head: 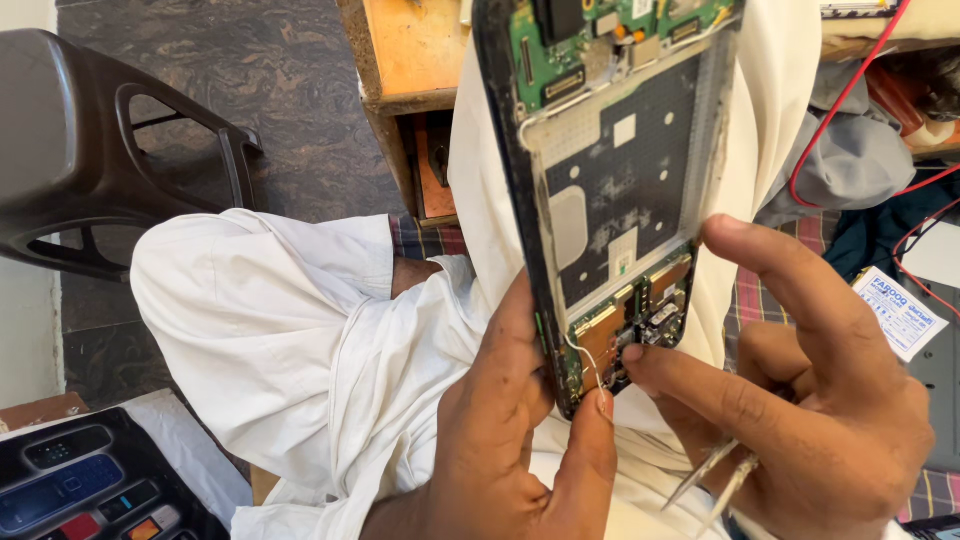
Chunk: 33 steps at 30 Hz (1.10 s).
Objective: The person holds a disassembled smartphone and uses tweezers to adjust and connect internal ribbon cables and components. The person flips the phone to wipe the back cover with a cloth, then returns to the interior to continue manipulating connectors and wires.
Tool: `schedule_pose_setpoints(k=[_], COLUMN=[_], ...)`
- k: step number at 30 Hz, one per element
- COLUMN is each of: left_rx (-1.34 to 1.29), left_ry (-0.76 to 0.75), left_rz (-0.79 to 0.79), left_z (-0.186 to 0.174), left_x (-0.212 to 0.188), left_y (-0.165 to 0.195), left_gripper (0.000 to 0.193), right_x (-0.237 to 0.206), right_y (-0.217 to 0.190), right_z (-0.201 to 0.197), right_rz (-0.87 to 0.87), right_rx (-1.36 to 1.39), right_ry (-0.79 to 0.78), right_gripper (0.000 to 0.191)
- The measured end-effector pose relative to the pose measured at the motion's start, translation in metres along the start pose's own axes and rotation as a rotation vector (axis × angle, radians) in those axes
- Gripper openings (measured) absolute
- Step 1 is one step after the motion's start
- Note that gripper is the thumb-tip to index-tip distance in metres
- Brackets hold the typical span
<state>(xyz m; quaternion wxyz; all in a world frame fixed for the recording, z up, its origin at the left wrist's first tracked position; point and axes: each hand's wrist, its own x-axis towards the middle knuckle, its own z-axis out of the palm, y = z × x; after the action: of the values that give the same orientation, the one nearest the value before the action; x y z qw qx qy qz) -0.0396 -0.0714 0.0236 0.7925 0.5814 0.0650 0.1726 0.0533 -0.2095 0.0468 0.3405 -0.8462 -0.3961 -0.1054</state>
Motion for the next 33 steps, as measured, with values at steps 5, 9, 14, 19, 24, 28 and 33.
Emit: schedule_pose_setpoints(k=[5,9,14,19,24,28,33], left_rx=[-0.039,-0.111,-0.183,-0.23,-0.225,-0.242,-0.326], left_ry=[0.024,0.002,-0.048,-0.049,-0.044,-0.051,0.0], left_rz=[-0.021,-0.007,-0.025,-0.02,-0.028,0.001,0.091], left_z=[0.002,-0.003,-0.009,-0.007,-0.006,-0.007,-0.006], left_x=[0.002,0.004,0.005,0.004,0.004,0.004,0.005], left_y=[-0.002,-0.009,-0.016,-0.017,-0.016,-0.017,-0.023], left_gripper=[0.072,0.078,0.081,0.081,0.081,0.083,0.085], right_x=[0.003,0.01,0.007,0.0,0.001,0.005,-0.011], right_y=[0.012,0.019,0.02,0.018,0.018,0.023,0.029], right_z=[-0.006,-0.006,-0.003,-0.004,-0.005,-0.01,-0.009], right_rz=[-0.081,-0.154,-0.089,0.006,0.007,-0.052,0.113], right_rx=[-0.064,-0.001,-0.014,0.077,0.083,0.127,0.21], right_ry=[-0.068,-0.166,-0.17,-0.103,-0.118,-0.112,0.04], right_gripper=[0.031,0.03,0.022,0.023,0.026,0.035,0.031])
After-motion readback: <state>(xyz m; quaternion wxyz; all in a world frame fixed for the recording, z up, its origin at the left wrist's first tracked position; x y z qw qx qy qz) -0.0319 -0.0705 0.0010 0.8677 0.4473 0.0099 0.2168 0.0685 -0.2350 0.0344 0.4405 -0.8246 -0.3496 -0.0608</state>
